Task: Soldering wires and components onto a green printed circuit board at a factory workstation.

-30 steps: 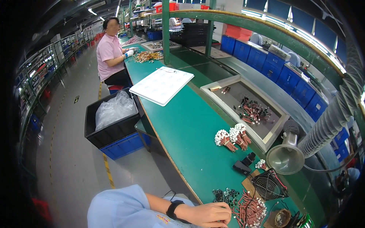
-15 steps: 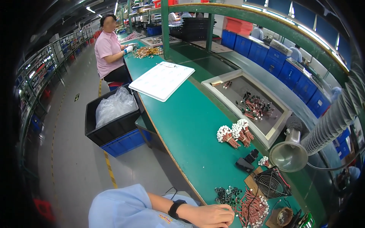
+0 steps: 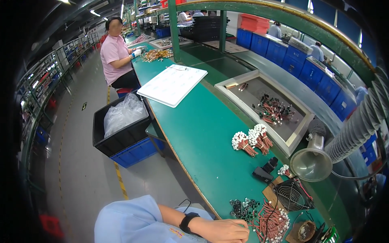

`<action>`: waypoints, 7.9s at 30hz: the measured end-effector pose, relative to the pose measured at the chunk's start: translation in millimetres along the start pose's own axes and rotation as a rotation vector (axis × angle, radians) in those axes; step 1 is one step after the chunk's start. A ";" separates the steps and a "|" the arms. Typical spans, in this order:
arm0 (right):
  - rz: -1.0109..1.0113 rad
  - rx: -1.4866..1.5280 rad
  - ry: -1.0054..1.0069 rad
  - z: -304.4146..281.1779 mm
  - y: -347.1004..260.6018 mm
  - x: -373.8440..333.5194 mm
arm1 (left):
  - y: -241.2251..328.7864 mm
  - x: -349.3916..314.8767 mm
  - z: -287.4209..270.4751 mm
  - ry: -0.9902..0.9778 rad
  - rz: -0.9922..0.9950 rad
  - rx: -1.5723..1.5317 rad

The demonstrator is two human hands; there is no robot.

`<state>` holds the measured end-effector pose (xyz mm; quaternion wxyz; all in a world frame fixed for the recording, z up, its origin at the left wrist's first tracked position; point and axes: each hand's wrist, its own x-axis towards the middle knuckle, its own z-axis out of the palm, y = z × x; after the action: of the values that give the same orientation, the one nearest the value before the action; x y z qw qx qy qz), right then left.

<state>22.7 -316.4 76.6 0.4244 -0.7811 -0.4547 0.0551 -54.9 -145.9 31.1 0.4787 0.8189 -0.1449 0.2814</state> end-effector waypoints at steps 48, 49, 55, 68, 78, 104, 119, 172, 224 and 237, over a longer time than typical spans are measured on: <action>0.156 0.361 0.353 25.1 40.9 -8.4 | -8.5 16.0 -5.3 -0.042 -0.481 -0.041; 0.180 0.318 0.380 24.0 41.6 -9.6 | -8.4 15.6 -1.7 -0.067 -0.460 -0.086; 0.065 0.094 0.499 4.1 63.9 -34.6 | -7.6 23.3 12.8 -0.105 -0.589 -0.143; 0.549 -0.622 0.888 -28.3 153.7 -34.9 | -6.9 27.9 27.0 -0.065 -0.554 0.012; 0.642 -0.951 0.713 -30.0 164.8 -28.8 | -13.1 24.5 19.6 -0.057 -0.498 0.069; 0.817 -1.029 0.480 -33.8 138.9 -31.6 | -27.2 18.2 4.3 -0.012 -0.487 0.101; 0.502 0.599 0.399 -30.2 61.5 -23.6 | -13.2 46.4 9.1 -0.229 -0.527 -0.297; 0.274 -1.249 -0.064 -12.7 146.2 95.4 | -30.6 7.2 -28.1 0.126 -0.878 -1.154; -1.139 -0.884 -0.074 15.4 18.2 76.1 | -29.5 -7.8 -52.2 -0.411 -0.959 -1.402; -0.647 -0.398 -0.204 17.9 0.6 77.6 | -22.8 -5.9 -53.5 -0.435 -0.825 -1.127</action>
<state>59.6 -246.8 88.0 0.2129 -0.6548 -0.7191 -0.0934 -65.2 -88.4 32.0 0.8549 0.4737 -0.0390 -0.2081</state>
